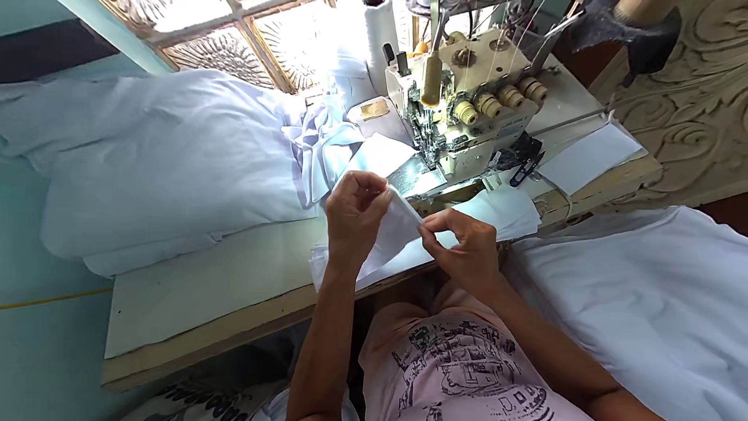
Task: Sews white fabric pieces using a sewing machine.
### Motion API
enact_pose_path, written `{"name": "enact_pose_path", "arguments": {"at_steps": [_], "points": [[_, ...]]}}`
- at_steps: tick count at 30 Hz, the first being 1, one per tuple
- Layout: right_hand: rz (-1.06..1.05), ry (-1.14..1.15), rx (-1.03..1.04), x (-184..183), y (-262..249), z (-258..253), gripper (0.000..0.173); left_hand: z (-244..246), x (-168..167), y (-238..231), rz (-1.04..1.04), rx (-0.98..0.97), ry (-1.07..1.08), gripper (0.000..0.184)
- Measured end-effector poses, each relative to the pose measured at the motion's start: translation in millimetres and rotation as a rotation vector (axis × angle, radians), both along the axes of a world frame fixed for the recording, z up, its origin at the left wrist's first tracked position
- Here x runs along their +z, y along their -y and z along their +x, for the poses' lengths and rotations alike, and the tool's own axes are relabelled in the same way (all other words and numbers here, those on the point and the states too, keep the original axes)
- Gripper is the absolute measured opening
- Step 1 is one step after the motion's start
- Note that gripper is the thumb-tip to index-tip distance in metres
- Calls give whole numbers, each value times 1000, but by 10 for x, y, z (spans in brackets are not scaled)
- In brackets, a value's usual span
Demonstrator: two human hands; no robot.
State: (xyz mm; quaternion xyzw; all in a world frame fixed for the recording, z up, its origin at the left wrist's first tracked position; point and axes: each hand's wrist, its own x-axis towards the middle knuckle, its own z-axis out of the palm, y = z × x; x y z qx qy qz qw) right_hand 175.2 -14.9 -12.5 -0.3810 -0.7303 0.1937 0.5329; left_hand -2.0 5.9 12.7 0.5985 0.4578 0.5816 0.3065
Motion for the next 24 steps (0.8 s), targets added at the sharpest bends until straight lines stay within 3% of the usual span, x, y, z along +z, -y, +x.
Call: {"name": "enact_pose_path", "arguments": {"at_steps": [5,10,14,19,24], "points": [[-73,157,-110,34,-330,32,12,242,-54,-559,158,274,-500,15],[-91,191,-207,-4,-489,91,13,413,-139,-829,149,240,-830,12],[-156,184,-190,-27,-459,123,14,467,-181,-714,123,277,-1005,16],[-210,136,-189,-76,-348,181,12,542,-192,-311,77,221,-933,21],[-221,121,-214,-98,-242,236,12,570,-265,-283,101,194,-771,17]]}}
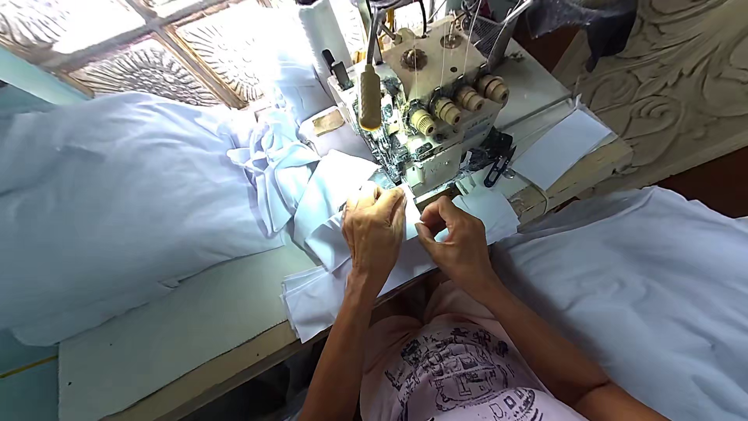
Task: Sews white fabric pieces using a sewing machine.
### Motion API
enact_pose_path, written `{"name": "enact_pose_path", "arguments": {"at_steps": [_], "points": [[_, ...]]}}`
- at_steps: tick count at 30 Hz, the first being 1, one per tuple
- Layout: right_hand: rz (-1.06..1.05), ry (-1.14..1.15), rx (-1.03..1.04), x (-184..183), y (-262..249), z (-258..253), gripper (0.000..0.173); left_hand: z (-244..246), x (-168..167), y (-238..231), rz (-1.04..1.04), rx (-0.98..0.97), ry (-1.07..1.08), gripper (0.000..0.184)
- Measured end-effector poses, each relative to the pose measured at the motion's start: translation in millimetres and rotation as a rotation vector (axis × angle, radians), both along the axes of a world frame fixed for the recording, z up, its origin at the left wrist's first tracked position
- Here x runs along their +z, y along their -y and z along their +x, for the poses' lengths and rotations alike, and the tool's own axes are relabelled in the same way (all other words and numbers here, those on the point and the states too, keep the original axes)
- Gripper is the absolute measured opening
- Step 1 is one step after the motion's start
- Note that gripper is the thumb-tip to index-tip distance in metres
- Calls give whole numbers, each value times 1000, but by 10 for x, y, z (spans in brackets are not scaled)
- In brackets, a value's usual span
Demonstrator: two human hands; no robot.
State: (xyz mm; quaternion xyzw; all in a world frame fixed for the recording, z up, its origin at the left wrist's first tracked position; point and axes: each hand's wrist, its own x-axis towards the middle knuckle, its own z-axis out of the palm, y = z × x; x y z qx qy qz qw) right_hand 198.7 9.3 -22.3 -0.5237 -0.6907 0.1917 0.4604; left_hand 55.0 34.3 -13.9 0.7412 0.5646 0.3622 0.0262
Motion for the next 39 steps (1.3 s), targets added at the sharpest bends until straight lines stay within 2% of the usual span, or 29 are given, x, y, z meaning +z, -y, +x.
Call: {"name": "enact_pose_path", "arguments": {"at_steps": [7,12,16,20,26,30,33,35,39], "points": [[126,124,-59,-36,-162,-68,18,21,13,-112,24,47,-82,21],[203,336,-102,-49,-205,-120,24,-34,105,-91,-44,26,-170,23],[221,473,-133,-57,-224,-177,27,-124,92,-356,-45,79,-194,25],[220,498,-153,-71,-206,-201,32,-217,116,-609,-95,148,-184,28],[222,426,-93,-102,-28,-6,22,-499,106,-752,-131,225,-135,31],[28,400,-116,-180,54,423,22,-726,-5,-578,-158,306,-80,37],[-134,386,-245,-247,-8,824,20,-950,-105,-171,-186,270,-112,37],[-218,346,-310,-250,-54,1030,25,-1124,-139,27,-173,274,-78,36],[-324,289,-333,-289,-110,1180,42,-1419,-16,413,-313,319,37,31]]}}
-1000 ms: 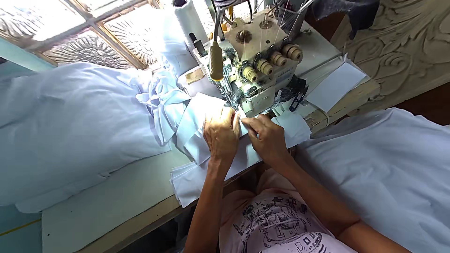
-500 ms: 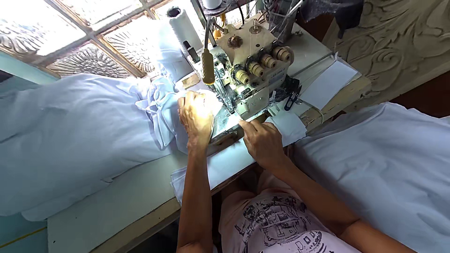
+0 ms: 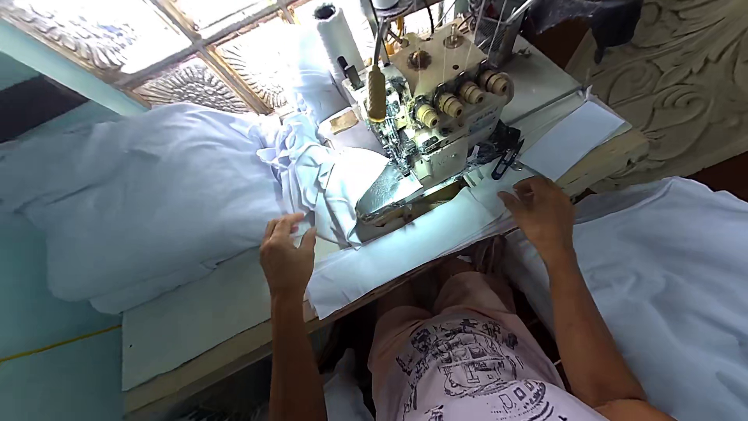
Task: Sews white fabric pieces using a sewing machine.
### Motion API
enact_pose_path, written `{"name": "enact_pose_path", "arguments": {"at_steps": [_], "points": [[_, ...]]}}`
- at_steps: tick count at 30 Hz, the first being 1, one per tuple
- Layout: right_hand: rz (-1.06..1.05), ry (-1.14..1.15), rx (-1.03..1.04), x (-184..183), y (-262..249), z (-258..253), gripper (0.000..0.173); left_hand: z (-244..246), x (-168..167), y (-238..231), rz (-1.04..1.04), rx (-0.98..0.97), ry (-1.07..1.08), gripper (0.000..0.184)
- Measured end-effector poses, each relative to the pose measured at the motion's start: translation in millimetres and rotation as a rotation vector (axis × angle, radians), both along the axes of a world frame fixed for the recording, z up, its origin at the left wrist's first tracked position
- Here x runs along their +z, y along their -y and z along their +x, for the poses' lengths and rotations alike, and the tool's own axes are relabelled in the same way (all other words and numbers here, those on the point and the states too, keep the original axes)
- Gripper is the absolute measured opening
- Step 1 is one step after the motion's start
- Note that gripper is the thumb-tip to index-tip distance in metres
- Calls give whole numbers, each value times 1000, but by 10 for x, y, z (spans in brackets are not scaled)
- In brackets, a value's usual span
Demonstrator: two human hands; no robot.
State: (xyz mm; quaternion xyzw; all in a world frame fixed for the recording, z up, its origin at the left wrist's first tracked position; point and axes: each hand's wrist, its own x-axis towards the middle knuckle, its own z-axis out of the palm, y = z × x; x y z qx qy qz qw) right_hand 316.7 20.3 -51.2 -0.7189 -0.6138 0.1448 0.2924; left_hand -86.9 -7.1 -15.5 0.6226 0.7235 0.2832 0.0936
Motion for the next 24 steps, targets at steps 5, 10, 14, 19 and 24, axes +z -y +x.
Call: {"name": "enact_pose_path", "arguments": {"at_steps": [5,10,14,19,24], "points": [[-77,-2,-16,16,-51,-48,37,-198,44,466,-118,34,107,9],[-71,21,14,45,-64,-72,22,-204,-81,671,-213,-93,184,10],[25,67,56,17,-56,-81,13,-209,-199,647,-201,-184,117,13],[68,55,17,4,12,16,14,-235,-182,582,-253,-215,27,25],[82,-12,-165,35,74,333,31,-237,-118,512,-342,-214,1,29]]}}
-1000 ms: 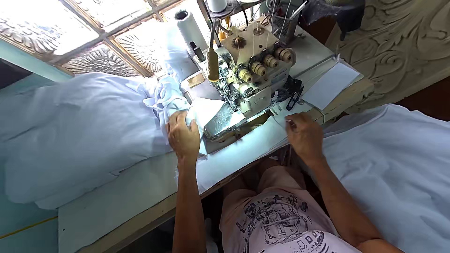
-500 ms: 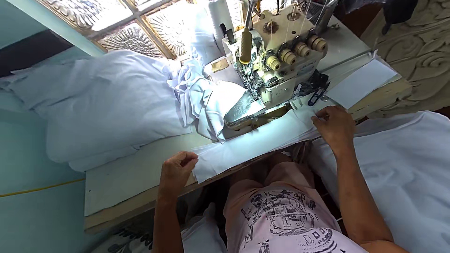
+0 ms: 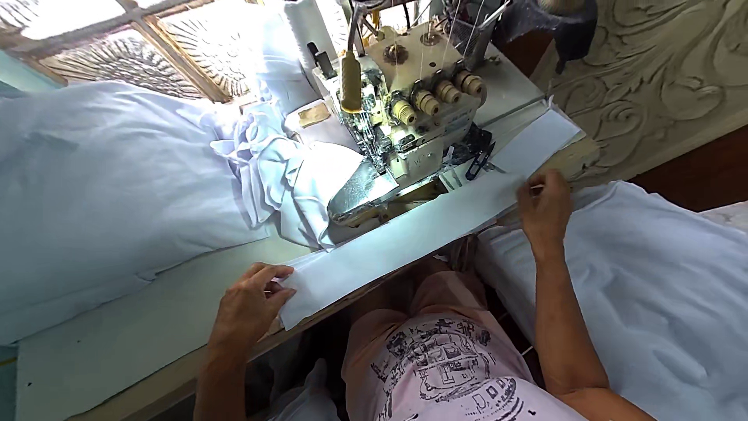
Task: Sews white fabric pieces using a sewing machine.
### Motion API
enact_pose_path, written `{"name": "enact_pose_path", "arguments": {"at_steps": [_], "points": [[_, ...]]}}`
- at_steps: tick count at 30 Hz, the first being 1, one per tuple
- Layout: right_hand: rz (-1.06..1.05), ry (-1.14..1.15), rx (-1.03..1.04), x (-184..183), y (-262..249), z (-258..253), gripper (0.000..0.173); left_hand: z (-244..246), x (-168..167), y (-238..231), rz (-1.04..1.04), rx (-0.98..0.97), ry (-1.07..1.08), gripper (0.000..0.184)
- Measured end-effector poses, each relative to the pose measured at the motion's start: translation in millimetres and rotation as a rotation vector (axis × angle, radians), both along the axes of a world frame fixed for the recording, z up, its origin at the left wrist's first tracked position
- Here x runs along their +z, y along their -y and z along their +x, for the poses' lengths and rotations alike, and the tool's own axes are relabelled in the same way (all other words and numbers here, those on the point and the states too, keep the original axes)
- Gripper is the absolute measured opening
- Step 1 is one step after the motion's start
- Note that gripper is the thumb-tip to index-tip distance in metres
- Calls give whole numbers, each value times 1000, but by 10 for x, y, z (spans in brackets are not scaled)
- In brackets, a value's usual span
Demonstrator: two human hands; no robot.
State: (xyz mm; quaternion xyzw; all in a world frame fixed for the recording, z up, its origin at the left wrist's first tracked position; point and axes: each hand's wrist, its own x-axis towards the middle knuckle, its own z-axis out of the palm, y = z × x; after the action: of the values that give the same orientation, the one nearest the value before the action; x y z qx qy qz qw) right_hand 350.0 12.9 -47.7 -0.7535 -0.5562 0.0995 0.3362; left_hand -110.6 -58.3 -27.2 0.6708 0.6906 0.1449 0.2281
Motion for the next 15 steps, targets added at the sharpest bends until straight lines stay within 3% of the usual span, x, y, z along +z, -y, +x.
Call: {"name": "enact_pose_path", "arguments": {"at_steps": [3,6,8,9,13,15], "points": [[84,-135,-91,54,29,95,31,-22,4,-36,-30,-5,20,30],[115,-712,-1,167,28,55,9,-51,-15,-48,-15,-47,67,31],[158,-1072,75,284,38,-8,14,-81,-44,-37,-2,-60,101,23],[188,-1108,93,340,56,-41,17,-93,-62,-26,13,-63,118,18],[397,-725,118,478,102,-42,8,-164,-153,61,93,11,198,10],[423,-518,132,489,88,-27,8,-227,-208,135,104,74,346,7]]}}
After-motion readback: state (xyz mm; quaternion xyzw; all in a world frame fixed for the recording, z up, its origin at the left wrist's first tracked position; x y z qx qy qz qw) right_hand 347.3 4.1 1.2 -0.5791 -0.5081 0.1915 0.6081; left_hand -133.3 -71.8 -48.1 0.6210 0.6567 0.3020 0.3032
